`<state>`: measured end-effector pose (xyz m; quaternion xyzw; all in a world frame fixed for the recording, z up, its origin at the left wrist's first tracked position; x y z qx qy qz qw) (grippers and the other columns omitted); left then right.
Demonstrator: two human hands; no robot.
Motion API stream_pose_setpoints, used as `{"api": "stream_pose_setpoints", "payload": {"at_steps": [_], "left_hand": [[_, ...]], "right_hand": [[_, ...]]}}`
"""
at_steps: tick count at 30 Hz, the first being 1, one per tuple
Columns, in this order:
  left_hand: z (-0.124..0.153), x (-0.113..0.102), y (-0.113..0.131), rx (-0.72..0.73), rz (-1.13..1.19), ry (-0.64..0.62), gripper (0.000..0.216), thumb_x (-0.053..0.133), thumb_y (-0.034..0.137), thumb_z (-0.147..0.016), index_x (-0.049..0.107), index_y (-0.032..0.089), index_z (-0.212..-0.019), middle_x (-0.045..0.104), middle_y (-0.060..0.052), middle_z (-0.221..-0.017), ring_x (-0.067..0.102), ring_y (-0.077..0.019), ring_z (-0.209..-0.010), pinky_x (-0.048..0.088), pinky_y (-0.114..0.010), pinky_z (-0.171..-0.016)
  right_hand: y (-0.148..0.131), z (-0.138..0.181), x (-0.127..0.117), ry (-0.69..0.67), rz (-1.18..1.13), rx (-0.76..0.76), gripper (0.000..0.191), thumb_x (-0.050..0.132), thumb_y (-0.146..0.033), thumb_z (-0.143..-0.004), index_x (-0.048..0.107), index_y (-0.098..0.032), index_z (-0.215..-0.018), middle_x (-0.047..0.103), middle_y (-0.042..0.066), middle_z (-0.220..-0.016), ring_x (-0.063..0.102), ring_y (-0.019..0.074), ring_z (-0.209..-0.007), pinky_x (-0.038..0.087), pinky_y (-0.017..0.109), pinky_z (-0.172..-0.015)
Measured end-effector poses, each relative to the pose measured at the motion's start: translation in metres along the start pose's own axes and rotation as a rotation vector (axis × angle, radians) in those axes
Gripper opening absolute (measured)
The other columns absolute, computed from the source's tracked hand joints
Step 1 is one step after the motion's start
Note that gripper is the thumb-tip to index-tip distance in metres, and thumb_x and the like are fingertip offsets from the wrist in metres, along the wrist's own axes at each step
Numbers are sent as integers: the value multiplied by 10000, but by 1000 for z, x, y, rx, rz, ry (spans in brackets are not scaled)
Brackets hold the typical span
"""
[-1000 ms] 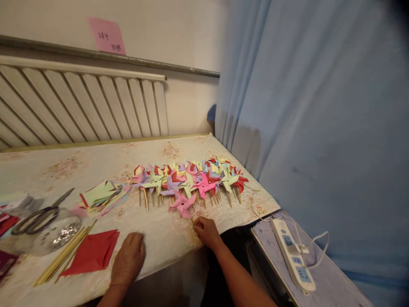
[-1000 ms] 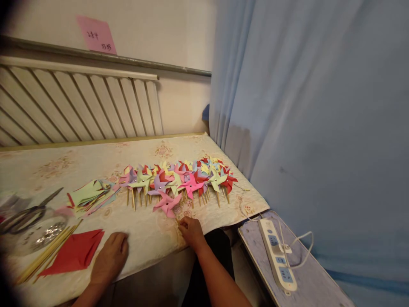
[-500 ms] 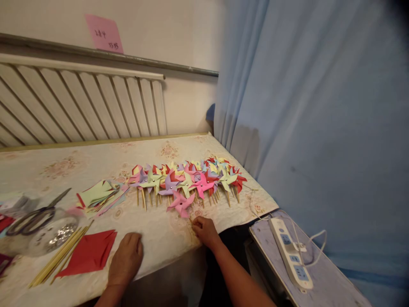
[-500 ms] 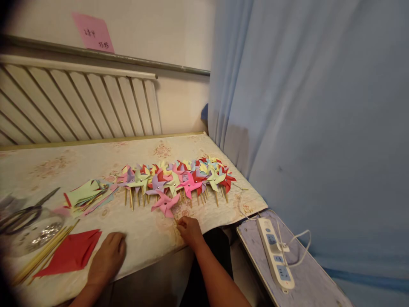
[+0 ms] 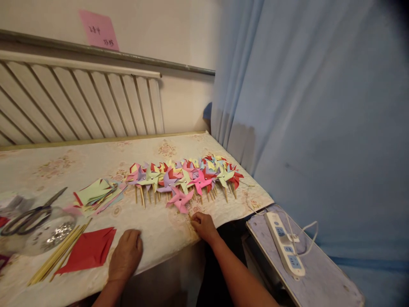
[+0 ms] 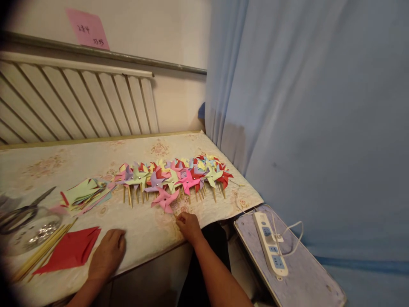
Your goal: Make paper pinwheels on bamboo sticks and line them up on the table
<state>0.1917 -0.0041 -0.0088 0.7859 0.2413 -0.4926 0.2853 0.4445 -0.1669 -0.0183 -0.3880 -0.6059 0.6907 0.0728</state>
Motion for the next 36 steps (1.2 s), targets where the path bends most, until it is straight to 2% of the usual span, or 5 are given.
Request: {"api": "stream_pose_setpoints", "payload": {"at_steps": [9, 16, 36], "left_hand": [[-1, 2, -1, 43, -24, 12, 185, 382, 220, -936, 555, 194, -994, 598, -85, -1030, 588, -214, -947, 452, -328, -816], [-1, 3, -2, 24, -32, 5, 180, 395, 236, -932, 561, 205, -992, 610, -80, -1052, 594, -211, -940, 453, -326, -789], [-3, 2, -2, 26, -26, 7, 168, 395, 234, -922, 554, 216, -973, 609, -77, -1046, 599, -215, -947, 452, -328, -798]], "right_hand": [[-1, 0, -2, 8, 28, -6, 114, 628, -101, -730, 687, -196, -706, 596, -49, -595, 530, 109, -588, 381, 194, -585], [-2, 1, -3, 20, 29, -7, 120, 628, -104, -730, 695, -204, -728, 639, -41, -642, 568, 120, -629, 403, 201, -610], [3, 1, -3, 59, -6, -21, 103, 616, -123, -736, 686, -199, -732, 590, -46, -590, 541, 114, -585, 395, 196, -582]]}}
Point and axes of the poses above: each hand's wrist, its own z-axis away from the middle knuckle, its own x-axis out of the palm, y = z × x, the point moved 5 cm from there along -z, towards the middle knuckle
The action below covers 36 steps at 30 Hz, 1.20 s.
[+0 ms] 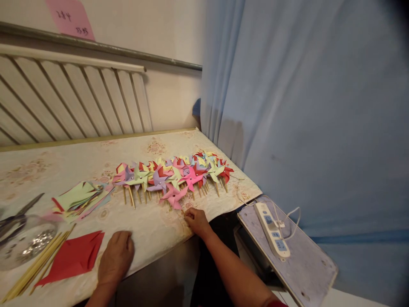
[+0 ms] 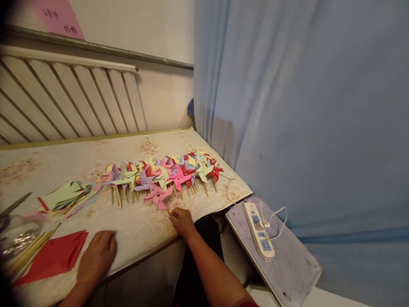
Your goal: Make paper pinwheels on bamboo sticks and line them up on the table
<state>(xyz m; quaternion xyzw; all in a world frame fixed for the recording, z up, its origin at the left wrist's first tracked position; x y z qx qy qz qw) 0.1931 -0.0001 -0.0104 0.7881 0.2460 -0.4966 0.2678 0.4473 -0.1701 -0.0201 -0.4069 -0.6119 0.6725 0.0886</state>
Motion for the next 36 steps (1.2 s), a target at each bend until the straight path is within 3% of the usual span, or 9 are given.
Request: {"api": "stream_pose_setpoints", "payload": {"at_steps": [22, 36], "left_hand": [[3, 2, 0, 28, -10, 18, 168, 392, 215, -938, 554, 197, -977, 598, -82, -1034, 579, -210, -933, 453, -330, -804], [4, 2, 2, 9, 10, 16, 163, 387, 213, -939, 547, 206, -970, 587, -77, -1034, 569, -212, -923, 452, -328, -783]], "right_hand": [[-9, 3, -7, 107, 107, -175, 139, 576, -69, -717, 628, -187, -663, 565, -15, -667, 496, 127, -630, 374, 224, -624], [-5, 2, -9, 111, 116, -176, 122, 549, -108, -720, 622, -195, -675, 570, -13, -668, 501, 135, -629, 375, 234, -628]]}}
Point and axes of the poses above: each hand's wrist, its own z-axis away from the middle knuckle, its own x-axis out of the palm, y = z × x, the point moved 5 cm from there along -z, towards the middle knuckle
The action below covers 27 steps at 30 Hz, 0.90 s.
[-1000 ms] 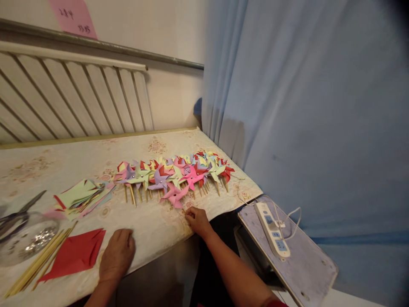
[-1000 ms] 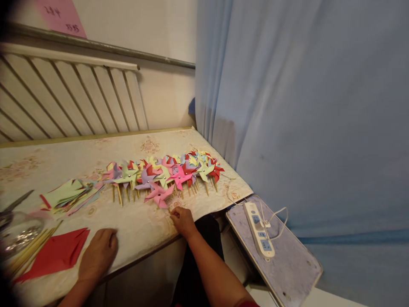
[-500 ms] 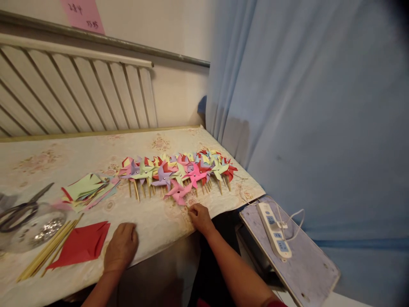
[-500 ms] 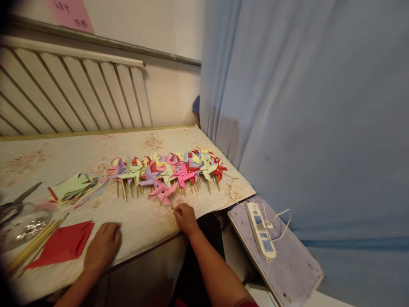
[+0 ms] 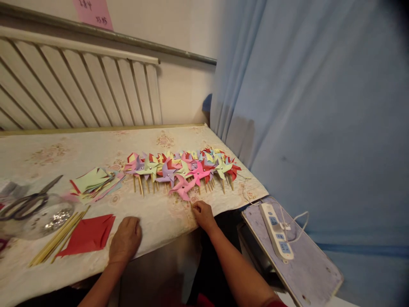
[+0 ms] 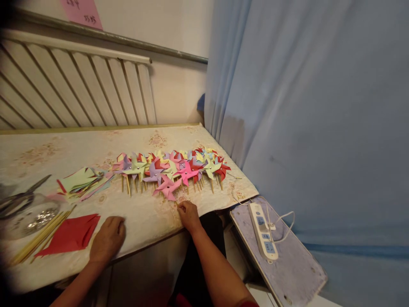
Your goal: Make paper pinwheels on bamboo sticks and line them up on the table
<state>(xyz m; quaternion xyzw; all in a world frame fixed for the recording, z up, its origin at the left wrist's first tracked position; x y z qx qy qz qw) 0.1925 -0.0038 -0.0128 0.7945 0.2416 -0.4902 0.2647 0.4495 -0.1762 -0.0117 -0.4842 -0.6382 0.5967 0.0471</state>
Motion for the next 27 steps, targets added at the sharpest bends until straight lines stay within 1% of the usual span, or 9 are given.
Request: {"api": "stream_pose_setpoints", "payload": {"at_steps": [5, 8, 11, 15, 21, 27], "left_hand": [[0, -2, 2, 11, 2, 21, 168, 383, 206, -936, 551, 205, -947, 581, -80, -1002, 569, -214, -914, 451, -330, -799], [-1, -4, 4, 4, -3, 2, 166, 390, 200, -929, 555, 210, -924, 581, -76, -969, 572, -215, -927, 453, -328, -810], [-1, -6, 6, -21, -17, -20, 173, 387, 202, -933, 559, 210, -911, 582, -74, -958, 570, -217, -935, 453, -323, -785], [1, -8, 7, -28, -17, -22, 168, 394, 187, -926, 558, 205, -898, 576, -77, -953, 564, -215, -938, 450, -317, -792], [4, -7, 8, -48, -16, -36, 151, 412, 167, -914, 554, 211, -888, 565, -73, -954, 555, -216, -960, 448, -317, -813], [5, -5, 8, -91, -1, -81, 159, 412, 149, -910, 555, 211, -877, 558, -73, -947, 543, -213, -969, 438, -316, -826]], "right_hand": [[-1, 1, 0, -15, -1, -6, 114, 549, -114, -721, 622, -194, -686, 572, -8, -673, 510, 139, -633, 380, 237, -626], [-2, 2, 0, -26, 2, -13, 115, 543, -118, -725, 624, -193, -694, 577, -3, -679, 516, 143, -639, 382, 241, -627], [-4, 3, 0, -38, 18, -28, 114, 540, -122, -725, 620, -195, -690, 574, -2, -677, 514, 145, -641, 381, 244, -628], [-8, 6, 3, -45, 14, -39, 108, 534, -134, -730, 601, -198, -677, 562, -6, -673, 503, 144, -633, 374, 245, -614], [-19, 12, 19, -99, 11, -53, 104, 535, -146, -747, 602, -201, -689, 566, -4, -680, 507, 148, -641, 375, 250, -619], [-32, 11, 40, -129, -8, -43, 101, 542, -130, -723, 603, -197, -678, 563, -8, -660, 495, 140, -613, 359, 246, -603]]}}
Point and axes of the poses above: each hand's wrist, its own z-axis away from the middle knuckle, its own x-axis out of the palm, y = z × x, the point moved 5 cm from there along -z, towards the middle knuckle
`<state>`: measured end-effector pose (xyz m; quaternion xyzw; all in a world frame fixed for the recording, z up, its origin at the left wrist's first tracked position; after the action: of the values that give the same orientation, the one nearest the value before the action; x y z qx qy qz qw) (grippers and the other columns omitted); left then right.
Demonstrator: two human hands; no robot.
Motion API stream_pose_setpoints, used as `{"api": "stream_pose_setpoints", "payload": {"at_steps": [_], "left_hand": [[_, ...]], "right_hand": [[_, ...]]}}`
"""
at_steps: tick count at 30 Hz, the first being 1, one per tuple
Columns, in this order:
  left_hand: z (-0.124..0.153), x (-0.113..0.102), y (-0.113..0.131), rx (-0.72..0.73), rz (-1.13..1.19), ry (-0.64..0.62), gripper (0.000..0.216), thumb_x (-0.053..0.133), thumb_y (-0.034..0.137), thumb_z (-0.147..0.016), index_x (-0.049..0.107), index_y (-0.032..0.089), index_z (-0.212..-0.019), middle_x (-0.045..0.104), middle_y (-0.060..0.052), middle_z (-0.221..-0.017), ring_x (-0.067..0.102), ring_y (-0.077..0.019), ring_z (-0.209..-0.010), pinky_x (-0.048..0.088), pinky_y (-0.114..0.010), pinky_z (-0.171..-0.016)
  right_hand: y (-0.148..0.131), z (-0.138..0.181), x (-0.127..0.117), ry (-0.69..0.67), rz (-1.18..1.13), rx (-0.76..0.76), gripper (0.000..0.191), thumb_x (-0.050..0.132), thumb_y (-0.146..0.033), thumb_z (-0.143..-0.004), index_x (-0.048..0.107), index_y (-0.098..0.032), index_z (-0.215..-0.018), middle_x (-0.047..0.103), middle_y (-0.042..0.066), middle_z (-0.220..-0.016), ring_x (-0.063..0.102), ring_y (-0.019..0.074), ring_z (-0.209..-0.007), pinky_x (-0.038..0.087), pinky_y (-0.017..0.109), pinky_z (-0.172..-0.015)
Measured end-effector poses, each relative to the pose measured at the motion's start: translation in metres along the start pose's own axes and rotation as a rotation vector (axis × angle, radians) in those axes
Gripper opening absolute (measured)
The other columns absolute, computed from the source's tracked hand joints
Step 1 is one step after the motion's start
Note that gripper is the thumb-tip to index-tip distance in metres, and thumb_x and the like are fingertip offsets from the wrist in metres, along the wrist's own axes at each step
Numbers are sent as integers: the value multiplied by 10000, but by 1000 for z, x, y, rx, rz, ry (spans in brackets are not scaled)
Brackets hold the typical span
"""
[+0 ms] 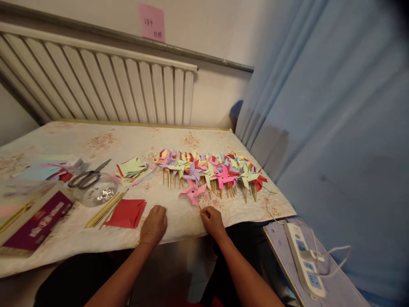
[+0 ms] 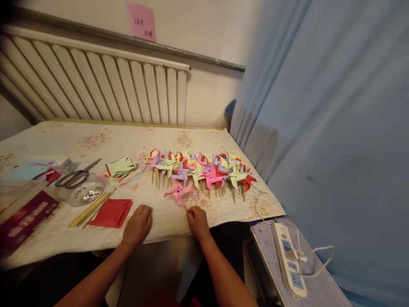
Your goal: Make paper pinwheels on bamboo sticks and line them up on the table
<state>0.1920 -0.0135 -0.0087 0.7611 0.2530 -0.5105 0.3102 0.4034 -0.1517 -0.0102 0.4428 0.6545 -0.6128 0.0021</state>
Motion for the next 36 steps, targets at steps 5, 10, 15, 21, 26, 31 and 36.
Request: {"api": "stream_pose_setpoints", "payload": {"at_steps": [5, 10, 15, 21, 26, 31, 36], "left_hand": [[1, -1, 2, -16, -4, -9, 164, 405, 143, -914, 550, 210, -874, 555, -79, -950, 533, -216, -958, 426, -318, -811], [2, -3, 3, -14, -9, -11, 163, 406, 131, -909, 545, 206, -867, 554, -79, -946, 527, -219, -955, 422, -324, -817], [3, -1, 3, -16, -5, -17, 162, 416, 115, -898, 545, 209, -867, 555, -77, -947, 524, -220, -960, 422, -327, -828], [3, 0, 3, -29, 12, -22, 173, 415, 103, -891, 551, 207, -871, 559, -82, -948, 523, -218, -938, 423, -331, -797], [4, 0, 4, -33, 6, -26, 160, 423, 110, -893, 548, 205, -868, 562, -86, -948, 526, -222, -933, 422, -335, -793], [4, -1, 4, -37, 4, -21, 149, 428, 120, -898, 545, 207, -869, 560, -87, -948, 524, -225, -928, 418, -342, -787], [4, 0, 4, -36, 15, -28, 149, 436, 113, -889, 549, 209, -871, 555, -86, -949, 520, -223, -923, 414, -342, -776]], "right_hand": [[-11, -7, 20, -15, -22, 5, 92, 553, -143, -715, 608, -196, -663, 563, -11, -647, 495, 138, -609, 351, 242, -597], [-20, -17, 45, 11, -71, 47, 103, 540, -153, -714, 611, -198, -655, 575, -16, -629, 506, 141, -610, 361, 239, -593], [-31, -33, 72, 55, -81, 80, 113, 527, -172, -715, 610, -207, -646, 589, -19, -621, 520, 145, -612, 372, 237, -588], [-42, -55, 100, 95, -78, 102, 112, 516, -182, -716, 615, -211, -673, 618, -10, -634, 546, 153, -622, 396, 238, -587], [-47, -69, 117, 113, -86, 108, 118, 504, -188, -726, 618, -210, -700, 629, -4, -651, 567, 160, -644, 419, 241, -611], [-49, -79, 127, 112, -91, 115, 111, 503, -184, -708, 606, -215, -684, 619, -10, -644, 561, 156, -633, 420, 237, -613], [-47, -86, 134, 119, -105, 151, 121, 486, -198, -718, 599, -218, -681, 600, -15, -618, 550, 151, -601, 410, 223, -555]]}}
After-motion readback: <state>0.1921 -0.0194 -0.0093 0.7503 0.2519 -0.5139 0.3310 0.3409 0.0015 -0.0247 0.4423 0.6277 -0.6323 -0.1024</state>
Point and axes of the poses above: each hand's wrist, its own z-axis away from the middle knuckle, its own x-axis out of the palm, y = z × x, the point moved 5 cm from there along -z, towards the middle knuckle
